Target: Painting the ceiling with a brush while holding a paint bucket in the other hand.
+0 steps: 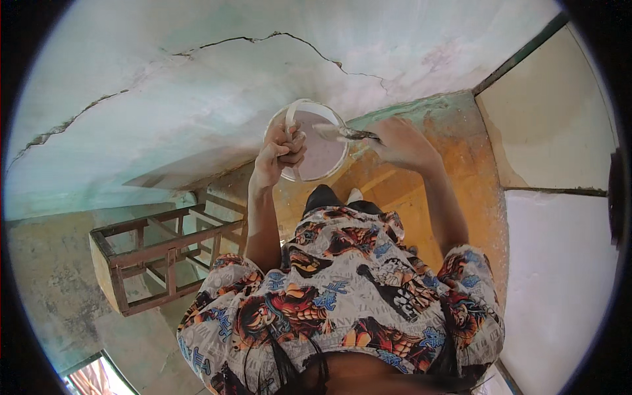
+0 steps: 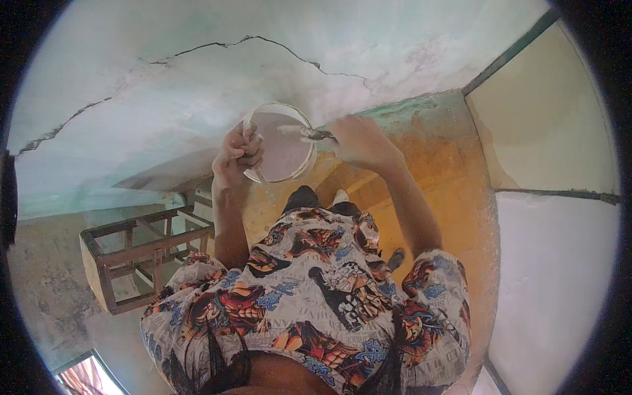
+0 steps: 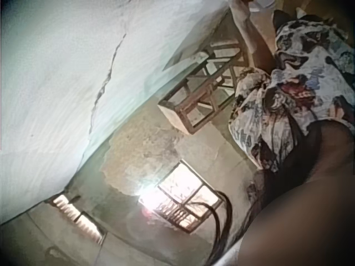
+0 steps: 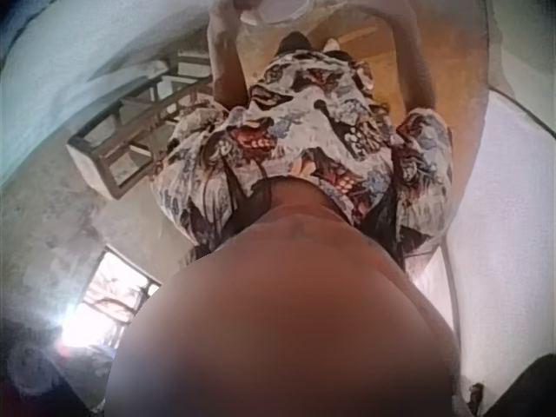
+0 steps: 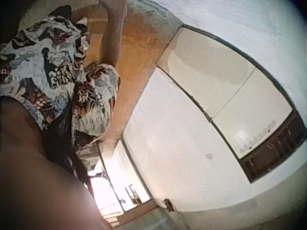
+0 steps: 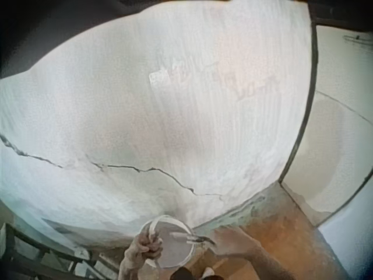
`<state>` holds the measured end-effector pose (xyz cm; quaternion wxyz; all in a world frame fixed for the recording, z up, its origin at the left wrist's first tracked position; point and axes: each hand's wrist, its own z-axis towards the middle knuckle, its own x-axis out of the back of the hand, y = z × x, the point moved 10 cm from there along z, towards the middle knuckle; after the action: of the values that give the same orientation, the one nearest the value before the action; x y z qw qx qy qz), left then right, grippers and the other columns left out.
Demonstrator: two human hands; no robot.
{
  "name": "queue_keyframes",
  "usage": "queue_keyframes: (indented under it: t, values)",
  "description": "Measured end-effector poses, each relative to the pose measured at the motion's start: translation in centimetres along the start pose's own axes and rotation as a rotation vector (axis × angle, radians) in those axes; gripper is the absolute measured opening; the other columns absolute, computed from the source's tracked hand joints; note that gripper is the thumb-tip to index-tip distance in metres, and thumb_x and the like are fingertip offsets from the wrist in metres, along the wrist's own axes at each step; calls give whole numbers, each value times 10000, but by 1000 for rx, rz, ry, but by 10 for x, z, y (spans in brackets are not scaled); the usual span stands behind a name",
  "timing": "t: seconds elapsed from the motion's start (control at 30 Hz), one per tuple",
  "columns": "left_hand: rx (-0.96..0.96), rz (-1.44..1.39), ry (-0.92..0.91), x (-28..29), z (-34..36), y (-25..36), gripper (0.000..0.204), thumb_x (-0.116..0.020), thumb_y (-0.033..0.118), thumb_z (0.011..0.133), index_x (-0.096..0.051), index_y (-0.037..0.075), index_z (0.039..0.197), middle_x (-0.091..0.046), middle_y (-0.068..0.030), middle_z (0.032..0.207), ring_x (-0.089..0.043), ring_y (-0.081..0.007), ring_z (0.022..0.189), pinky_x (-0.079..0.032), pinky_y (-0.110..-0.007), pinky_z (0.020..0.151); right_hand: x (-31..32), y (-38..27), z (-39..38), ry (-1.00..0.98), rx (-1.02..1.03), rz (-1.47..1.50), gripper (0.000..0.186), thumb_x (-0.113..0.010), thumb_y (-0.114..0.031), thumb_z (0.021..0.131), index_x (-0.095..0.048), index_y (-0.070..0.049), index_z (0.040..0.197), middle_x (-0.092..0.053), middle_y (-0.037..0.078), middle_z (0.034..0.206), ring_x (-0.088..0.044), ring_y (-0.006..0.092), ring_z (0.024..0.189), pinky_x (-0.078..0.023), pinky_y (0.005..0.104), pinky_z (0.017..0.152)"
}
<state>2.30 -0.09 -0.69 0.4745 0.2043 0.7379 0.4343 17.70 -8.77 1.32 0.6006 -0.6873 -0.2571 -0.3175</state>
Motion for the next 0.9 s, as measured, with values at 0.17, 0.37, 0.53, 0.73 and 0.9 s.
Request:
queue_keyframes:
  t: [0.17,0.37,0.53,0.73,0.9]
  values:
    - [33,11,18,-3,2,-9,406,-585,241,608,-369,118,929,-268,64,621,-248,-44,467,-206,-207,428,-31,-50,24,-112,318,-490,164,-575,-183,787,-610,-34,729,-614,160,714,-626,300,726,-471,421,631]
    - [22,-10,51,-12,8,-4,367,-549,233,632,-372,104,925,-268,63,623,-234,-44,456,-202,-212,416,-85,-67,55,-132,522,-589,107,-563,-145,766,-618,-68,717,-634,103,742,-649,239,757,-486,381,607]
    - [-63,-57,42,-9,-3,8,317,-486,183,665,-362,87,940,-282,40,654,-244,-53,478,-196,-220,428,-133,-68,76,-295,486,-653,182,-609,-175,734,-651,-154,910,-656,-20,830,-651,190,783,-499,330,713]
    - [-75,-12,-26,-21,9,18,297,-439,143,687,-358,61,960,-325,17,714,-269,-53,487,-202,-217,433,-218,28,118,-345,228,552,329,-572,-142,732,-582,-182,1058,-625,-4,985,-612,195,923,-489,315,766]
    - [-91,42,-50,-39,11,30,297,-423,138,688,-360,55,966,-330,15,724,-277,-50,490,-220,-211,440,-210,24,122,-377,335,686,308,-559,-118,704,-585,-154,1009,-630,20,921,-608,234,919,-488,332,745]
